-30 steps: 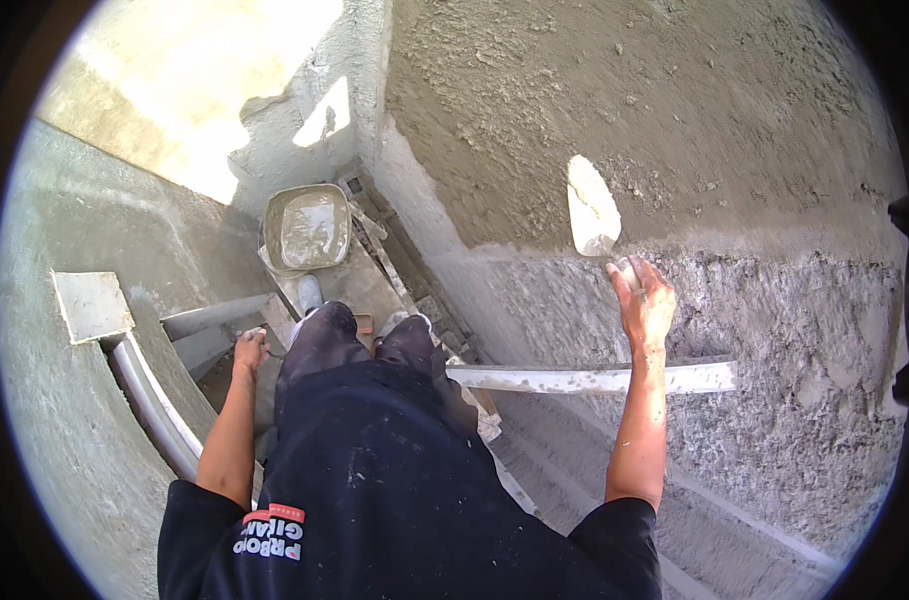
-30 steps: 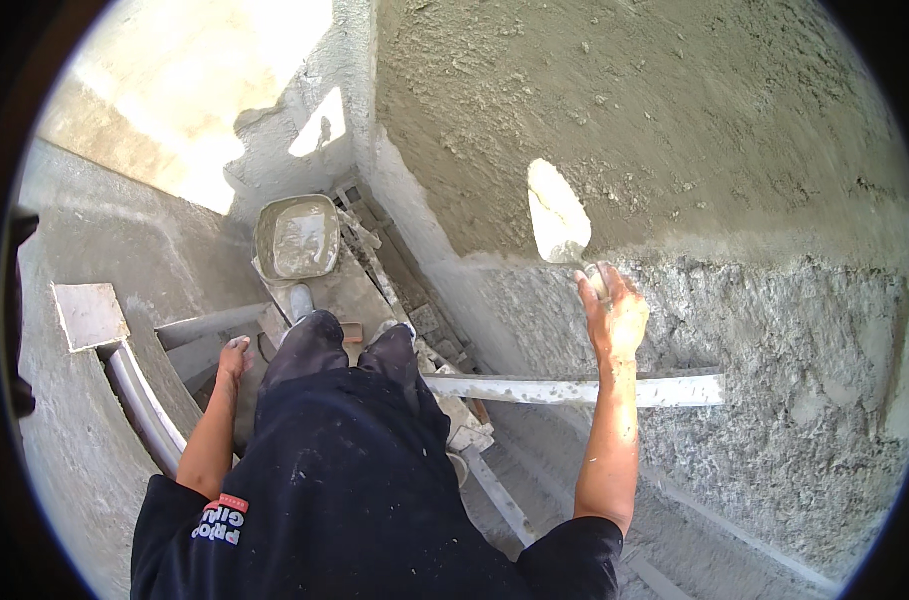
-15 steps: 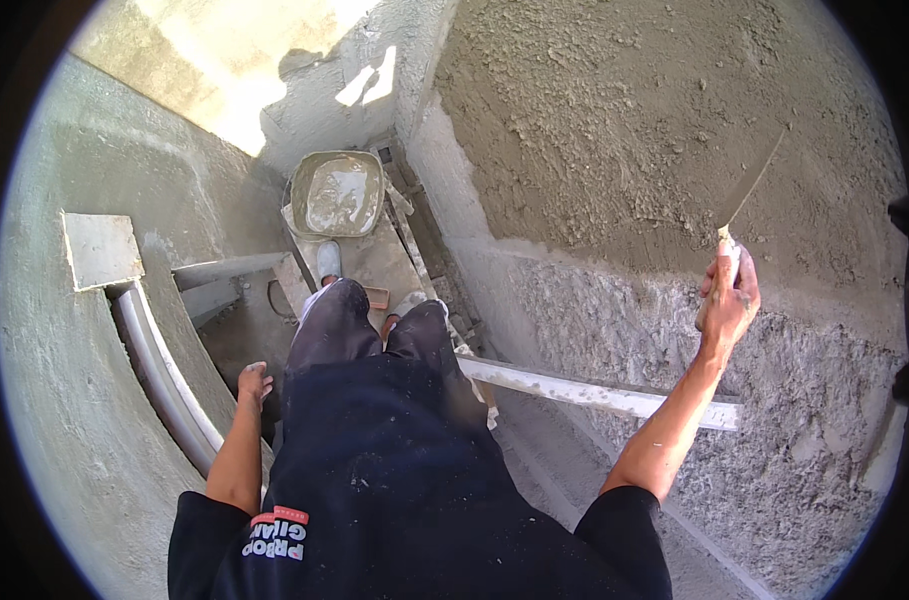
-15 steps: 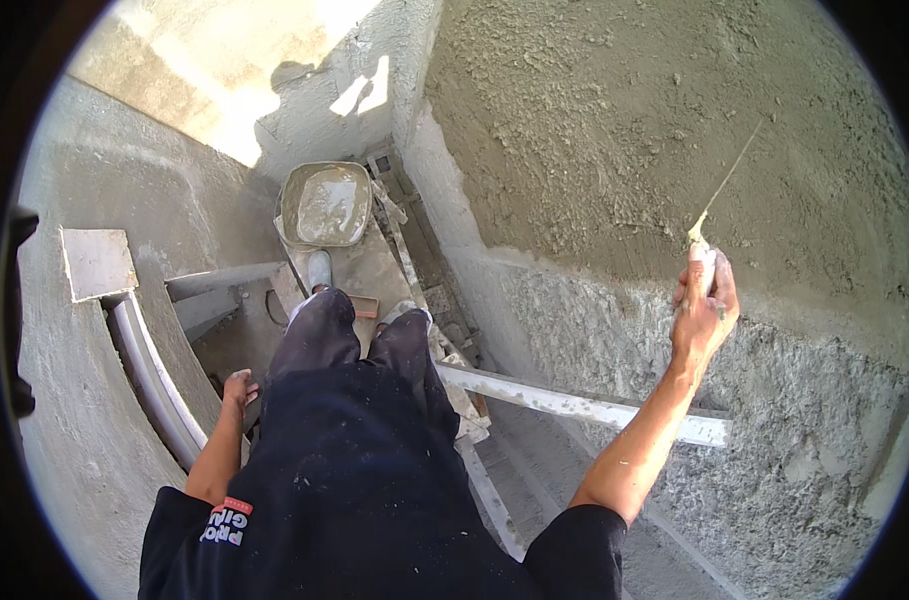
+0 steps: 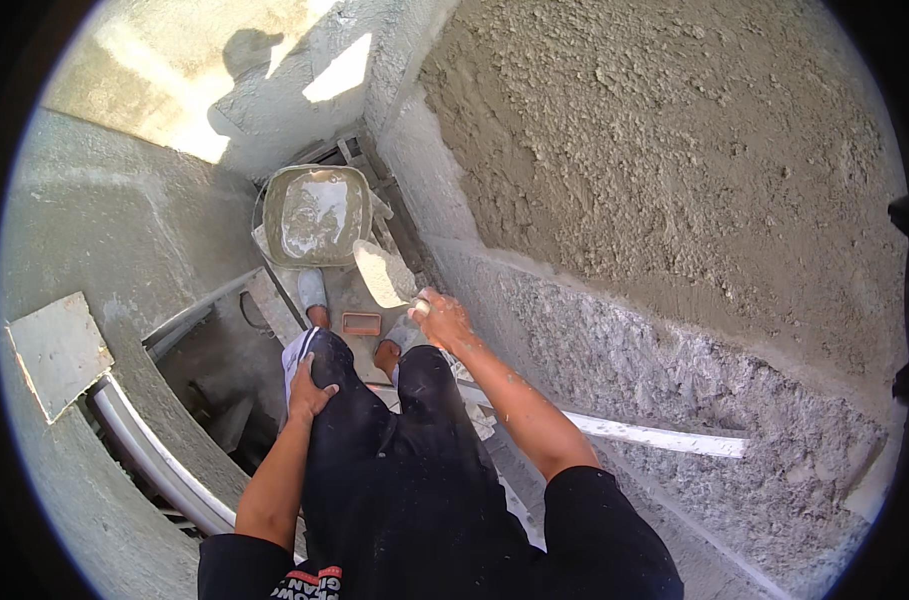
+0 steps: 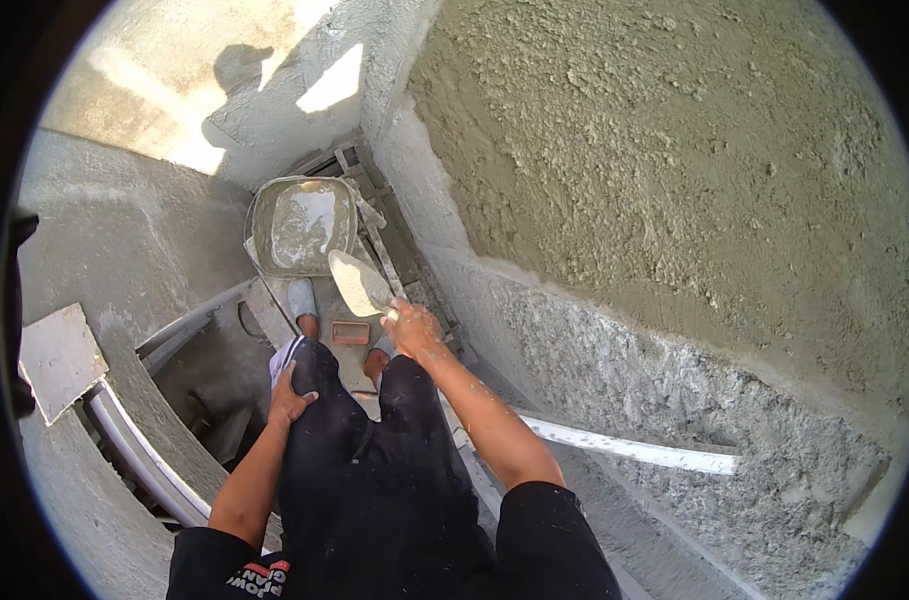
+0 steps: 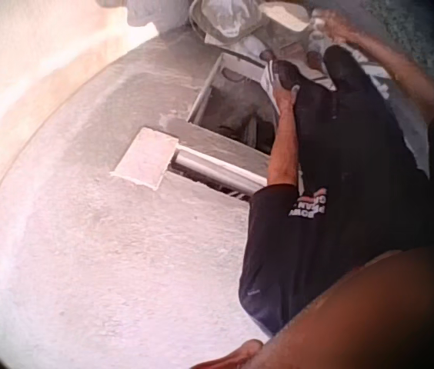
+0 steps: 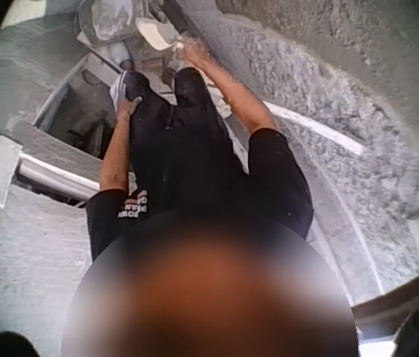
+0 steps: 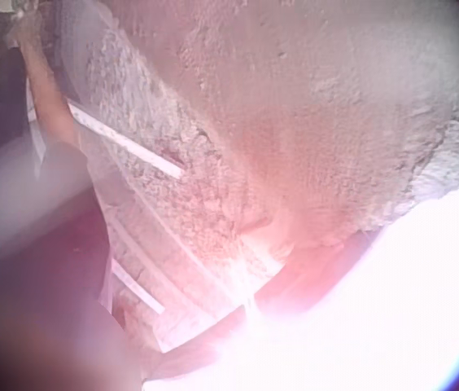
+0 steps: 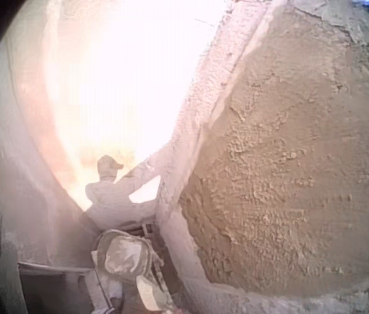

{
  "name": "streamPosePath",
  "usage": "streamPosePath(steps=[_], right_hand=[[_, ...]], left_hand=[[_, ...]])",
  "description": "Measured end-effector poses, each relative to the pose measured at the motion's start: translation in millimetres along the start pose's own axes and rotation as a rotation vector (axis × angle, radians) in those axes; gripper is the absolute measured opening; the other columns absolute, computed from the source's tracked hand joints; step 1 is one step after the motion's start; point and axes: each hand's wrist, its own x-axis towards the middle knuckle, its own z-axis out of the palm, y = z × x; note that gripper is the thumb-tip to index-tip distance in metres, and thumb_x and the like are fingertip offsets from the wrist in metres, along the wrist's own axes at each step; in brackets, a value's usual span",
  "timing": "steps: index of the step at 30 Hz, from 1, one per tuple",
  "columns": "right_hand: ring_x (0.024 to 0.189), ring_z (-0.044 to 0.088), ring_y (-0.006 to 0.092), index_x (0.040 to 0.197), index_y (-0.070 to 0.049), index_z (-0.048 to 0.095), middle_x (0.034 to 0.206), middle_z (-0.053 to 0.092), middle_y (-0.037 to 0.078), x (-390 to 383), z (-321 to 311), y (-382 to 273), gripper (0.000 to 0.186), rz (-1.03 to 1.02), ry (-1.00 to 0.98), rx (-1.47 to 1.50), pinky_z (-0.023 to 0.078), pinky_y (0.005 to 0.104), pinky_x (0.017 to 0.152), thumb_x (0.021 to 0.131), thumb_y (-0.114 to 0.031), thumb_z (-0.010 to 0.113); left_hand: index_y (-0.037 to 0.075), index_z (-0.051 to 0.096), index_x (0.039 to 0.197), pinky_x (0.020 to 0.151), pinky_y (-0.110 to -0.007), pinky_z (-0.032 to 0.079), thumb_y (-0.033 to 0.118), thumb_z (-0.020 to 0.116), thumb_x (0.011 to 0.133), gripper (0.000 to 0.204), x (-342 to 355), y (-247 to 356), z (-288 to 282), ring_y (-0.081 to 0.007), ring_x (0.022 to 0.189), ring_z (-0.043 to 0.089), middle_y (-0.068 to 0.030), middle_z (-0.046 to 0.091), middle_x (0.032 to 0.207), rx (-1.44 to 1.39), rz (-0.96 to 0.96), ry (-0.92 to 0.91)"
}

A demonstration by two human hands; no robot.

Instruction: The person scoops wet plaster from a bucket with a trowel and applies it to a vertical wall surface, smoothing it in repeated strokes. The person then uses a long straightedge to level the applied plaster along the wall.

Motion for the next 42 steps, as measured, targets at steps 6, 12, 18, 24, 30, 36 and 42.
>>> streamPosePath(steps=[6, 12, 18, 24, 30, 36, 42], right_hand=[[0.084, 0.072, 0.0366, 0.098, -0.006, 0.065, 0.083, 0.071, 0.018, 192.7, 175.0, -31.8, 0.029, -0.198, 0.089, -0.399, 0.057, 0.0493, 0.073, 0.094, -0.035, 0.065], [0.089, 0.073, 0.0341, 0.101, -0.012, 0.068, 0.097, 0.072, 0.015, 398.0, 296.2, -51.4, 0.019, -0.099, 0.213, -0.414, 0.057, 0.0474, 0.076, 0.093, -0.026, 0.057], [0.103, 0.070, 0.0337, 0.105, -0.012, 0.070, 0.107, 0.072, 0.015, 500.9, 364.3, -70.6, 0.023, 0.249, 0.303, -0.164, 0.055, 0.0442, 0.089, 0.095, -0.028, 0.055], [0.116, 0.064, 0.0382, 0.128, -0.009, 0.070, 0.127, 0.068, 0.021, 445.7, 326.3, -72.8, 0.049, 0.129, 0.156, -0.058, 0.047, 0.0472, 0.106, 0.093, -0.043, 0.066], [0.089, 0.072, 0.0356, 0.101, -0.007, 0.077, 0.093, 0.075, 0.017, 298.1, 232.3, -62.4, 0.033, -0.153, 0.338, 0.265, 0.055, 0.0447, 0.079, 0.087, -0.037, 0.077], [0.103, 0.069, 0.0393, 0.122, -0.010, 0.070, 0.114, 0.071, 0.022, 117.4, 33.1, -65.2, 0.042, -0.220, 0.341, 0.092, 0.056, 0.0460, 0.091, 0.088, -0.033, 0.075], [0.096, 0.069, 0.0390, 0.123, -0.011, 0.070, 0.108, 0.068, 0.021, -68.4, -122.2, -24.8, 0.042, -0.260, 0.190, -0.048, 0.055, 0.0488, 0.083, 0.091, -0.038, 0.073]], left_hand=[[0.016, 0.032, 0.159, 0.117, -0.048, 0.037, 0.034, 0.087, 0.073, 0.104, 47.7, 0.4, -11.2, -0.0378, 0.145, 0.037, -0.0141, 0.031, 0.164, 0.151, -0.185, -0.038], [0.016, 0.035, 0.158, 0.119, -0.049, 0.032, 0.032, 0.082, 0.076, 0.096, 62.5, -26.7, -19.3, -0.0385, 0.145, 0.036, -0.0162, 0.033, 0.162, 0.116, -0.187, -0.016], [0.017, 0.038, 0.157, 0.119, -0.050, 0.031, 0.033, 0.081, 0.078, 0.092, 84.2, -39.5, -37.1, -0.0399, 0.145, 0.036, -0.0169, 0.034, 0.162, 0.034, -0.217, -0.052], [0.017, 0.041, 0.155, 0.118, -0.050, 0.033, 0.030, 0.084, 0.074, 0.093, 98.6, -51.5, -33.4, -0.0385, 0.144, 0.038, -0.0157, 0.037, 0.160, 0.016, -0.116, 0.047], [0.017, 0.040, 0.155, 0.118, -0.049, 0.033, 0.032, 0.085, 0.072, 0.096, 70.0, -18.1, -25.1, -0.0398, 0.144, 0.038, -0.0173, 0.034, 0.161, 0.063, -0.165, 0.010], [0.013, 0.038, 0.156, 0.120, -0.046, 0.033, 0.033, 0.088, 0.071, 0.100, 63.7, 4.7, -4.3, -0.0396, 0.146, 0.037, -0.0213, 0.033, 0.162, 0.103, -0.187, 0.059], [0.004, 0.038, 0.155, 0.122, -0.045, 0.029, 0.034, 0.079, 0.085, 0.086, 35.6, 16.9, 8.9, -0.0410, 0.148, 0.034, -0.0277, 0.034, 0.159, -0.045, -0.157, 0.143]])
